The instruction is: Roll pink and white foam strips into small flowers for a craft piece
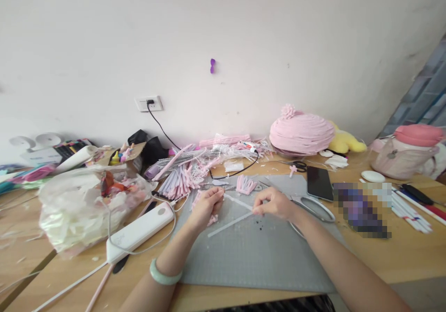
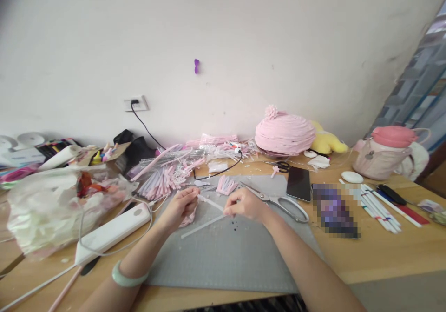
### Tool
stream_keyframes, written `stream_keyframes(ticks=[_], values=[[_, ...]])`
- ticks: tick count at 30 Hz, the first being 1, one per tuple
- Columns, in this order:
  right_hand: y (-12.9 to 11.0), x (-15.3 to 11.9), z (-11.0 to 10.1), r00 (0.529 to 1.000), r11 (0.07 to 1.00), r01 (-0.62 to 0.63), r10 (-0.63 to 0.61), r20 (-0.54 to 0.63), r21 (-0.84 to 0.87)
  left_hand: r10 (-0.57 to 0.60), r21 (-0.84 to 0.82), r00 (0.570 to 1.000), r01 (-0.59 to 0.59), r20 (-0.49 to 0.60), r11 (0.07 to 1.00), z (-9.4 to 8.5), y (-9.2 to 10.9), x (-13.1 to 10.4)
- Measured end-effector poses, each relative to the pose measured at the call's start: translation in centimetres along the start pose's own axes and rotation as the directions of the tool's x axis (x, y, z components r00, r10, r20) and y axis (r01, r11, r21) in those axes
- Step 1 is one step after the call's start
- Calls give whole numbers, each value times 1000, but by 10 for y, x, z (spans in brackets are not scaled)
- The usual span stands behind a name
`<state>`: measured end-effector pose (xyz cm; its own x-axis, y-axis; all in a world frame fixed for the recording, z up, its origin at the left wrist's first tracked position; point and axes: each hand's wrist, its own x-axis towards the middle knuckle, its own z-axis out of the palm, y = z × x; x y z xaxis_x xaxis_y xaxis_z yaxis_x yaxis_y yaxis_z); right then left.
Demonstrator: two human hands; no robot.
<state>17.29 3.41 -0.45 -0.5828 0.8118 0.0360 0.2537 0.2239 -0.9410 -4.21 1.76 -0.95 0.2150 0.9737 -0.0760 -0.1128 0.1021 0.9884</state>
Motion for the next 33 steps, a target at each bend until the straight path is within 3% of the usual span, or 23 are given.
stream_keyframes(ticks=[4, 8, 11, 14, 19, 25, 28, 30, 31, 33], values=[[-3, 0, -17, 997, 1000, 3, -1, -79, 19, 44, 124, 999, -44, 1, 991, -1, 0, -1], [1, 1, -8, 992, 991, -73, 60, 113, 114, 248, 413, 967, -204, -57, 888, 4, -4, -2], [4, 5, 8, 984, 939, -154, 120, 129, 308, 382, 623, 923, -321, 38, 713, 9, -4, -6], [6, 9, 20, 957, 826, -288, 260, 125, 485, 422, 761, 887, -402, 186, 508, 10, -8, -10], [6, 12, 28, 902, 704, -427, 381, 205, 568, 468, 807, 723, -590, 508, 36, 7, -19, -10], [6, 10, 31, 892, 682, -451, 374, 255, 576, 433, 769, 652, -614, 622, -179, -1, -17, -11], [6, 8, 33, 872, 668, -490, 376, 314, 561, 386, 694, 589, -679, 710, -241, -5, -17, -13], [5, 6, 34, 874, 672, -486, 359, 329, 559, 384, 678, 578, -704, 720, -213, -5, -20, -15], [4, 6, 35, 882, 680, -471, 344, 322, 562, 394, 691, 595, -703, 700, -167, -3, -21, -15], [3, 5, 37, 913, 724, -407, 313, 261, 557, 436, 745, 668, -668, 603, -7, 5, -24, -17]])
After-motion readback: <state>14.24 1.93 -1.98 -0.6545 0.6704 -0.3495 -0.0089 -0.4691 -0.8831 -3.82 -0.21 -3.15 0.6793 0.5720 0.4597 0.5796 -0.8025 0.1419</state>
